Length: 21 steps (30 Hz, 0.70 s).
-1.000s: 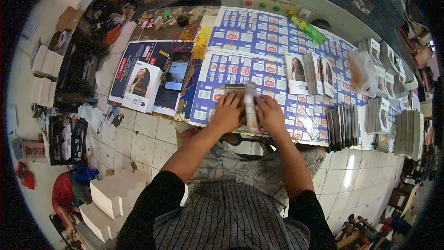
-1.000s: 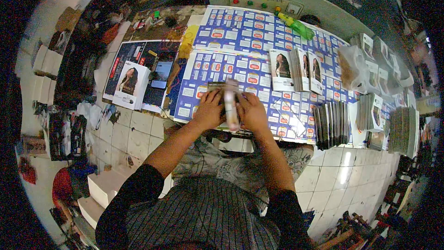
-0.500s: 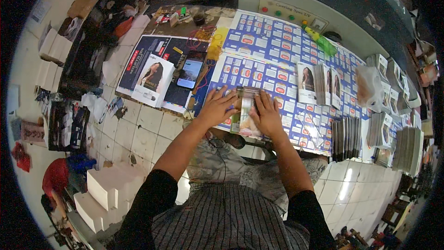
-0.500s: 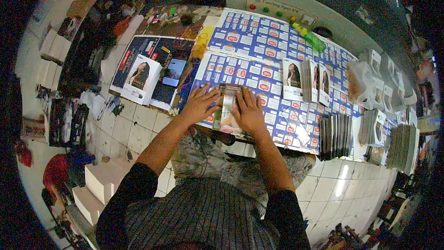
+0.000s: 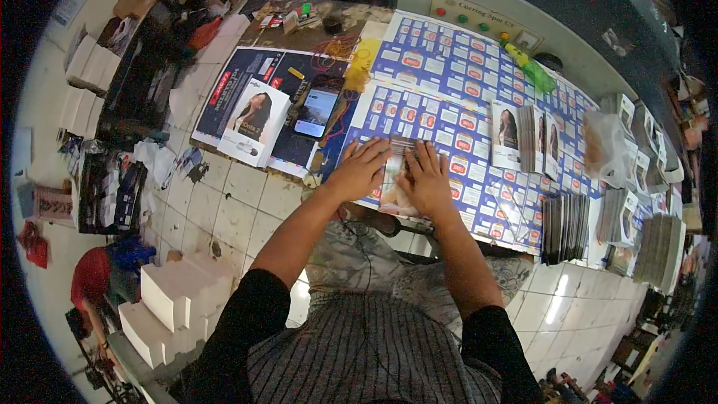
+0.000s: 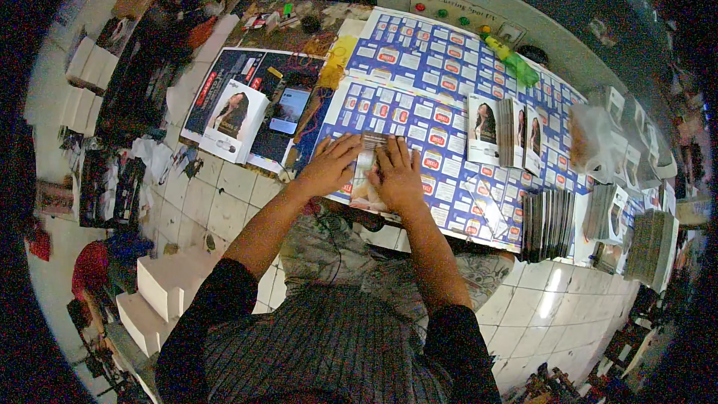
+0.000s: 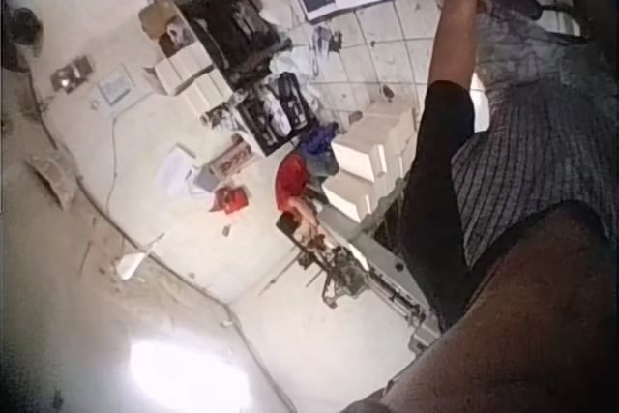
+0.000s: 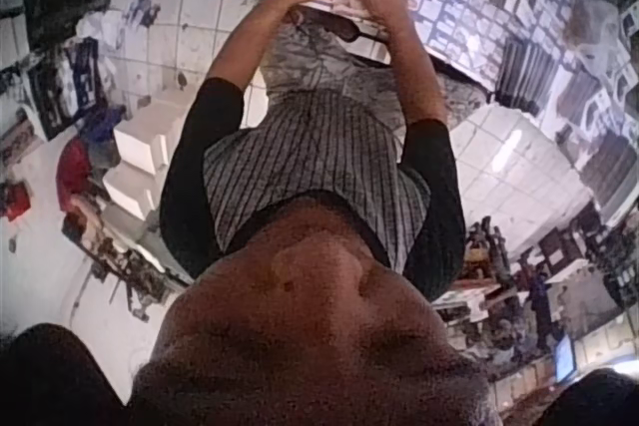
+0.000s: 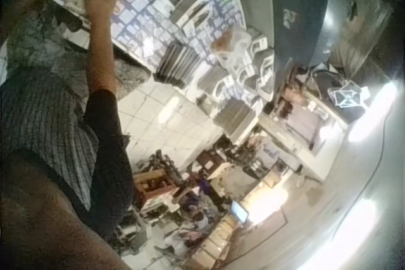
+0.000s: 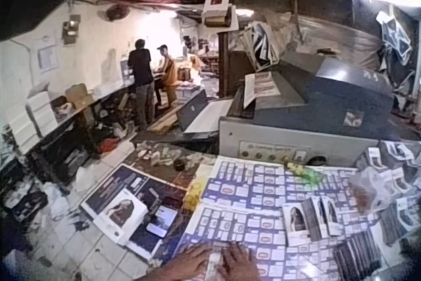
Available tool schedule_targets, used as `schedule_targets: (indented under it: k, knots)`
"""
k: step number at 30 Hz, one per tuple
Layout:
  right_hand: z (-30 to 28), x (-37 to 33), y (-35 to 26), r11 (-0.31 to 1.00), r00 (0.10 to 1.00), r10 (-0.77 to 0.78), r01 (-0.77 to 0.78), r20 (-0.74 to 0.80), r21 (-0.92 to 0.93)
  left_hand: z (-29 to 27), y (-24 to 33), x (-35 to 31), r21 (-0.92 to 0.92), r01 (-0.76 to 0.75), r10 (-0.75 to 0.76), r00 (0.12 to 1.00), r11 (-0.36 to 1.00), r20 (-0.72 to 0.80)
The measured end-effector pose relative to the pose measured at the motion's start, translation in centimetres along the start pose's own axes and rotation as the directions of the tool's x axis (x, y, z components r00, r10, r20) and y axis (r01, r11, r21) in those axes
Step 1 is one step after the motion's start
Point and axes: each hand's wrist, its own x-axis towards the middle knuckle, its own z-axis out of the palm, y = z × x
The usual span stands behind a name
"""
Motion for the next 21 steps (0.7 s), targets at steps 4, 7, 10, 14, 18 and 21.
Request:
schedule_targets:
  k: [4, 7, 10, 14, 18, 21]
  knots:
    - [0.1, 0.0, 0.2, 1.0, 1.0, -0.012, 0.012, -0.003, 0.018, -1.1, 0.8, -0.3, 0.053, -0.057, 0.058, 0.998, 0.997, -0.013]
    - [0.1, 0.1, 0.2, 1.0, 1.0, -0.007, 0.007, 0.0, 0.018, -0.6, 0.5, -0.3, 0.079, -0.075, 0.08, 0.995, 0.994, -0.064]
    - [0.3, -0.1, 0.5, 1.0, 1.0, -0.001, 0.001, -0.003, 0.025, -0.3, 0.5, -0.3, 0.112, -0.074, 0.08, 0.996, 0.991, -0.048]
    - [0.2, -0.1, 0.5, 0.999, 1.0, -0.013, 0.014, -0.025, 0.036, -0.1, 0.4, -0.4, 0.104, -0.083, 0.089, 0.994, 0.991, -0.059]
    - [0.2, -0.2, 0.5, 0.999, 1.0, -0.02, 0.021, -0.019, 0.05, 0.1, 0.4, -0.6, 0.12, -0.086, 0.094, 0.993, 0.989, -0.068]
    - [0.6, -0.2, 0.8, 0.998, 0.998, -0.035, 0.037, -0.044, 0.041, 0.2, 0.3, -0.2, 0.123, -0.071, 0.076, 0.997, 0.99, -0.034]
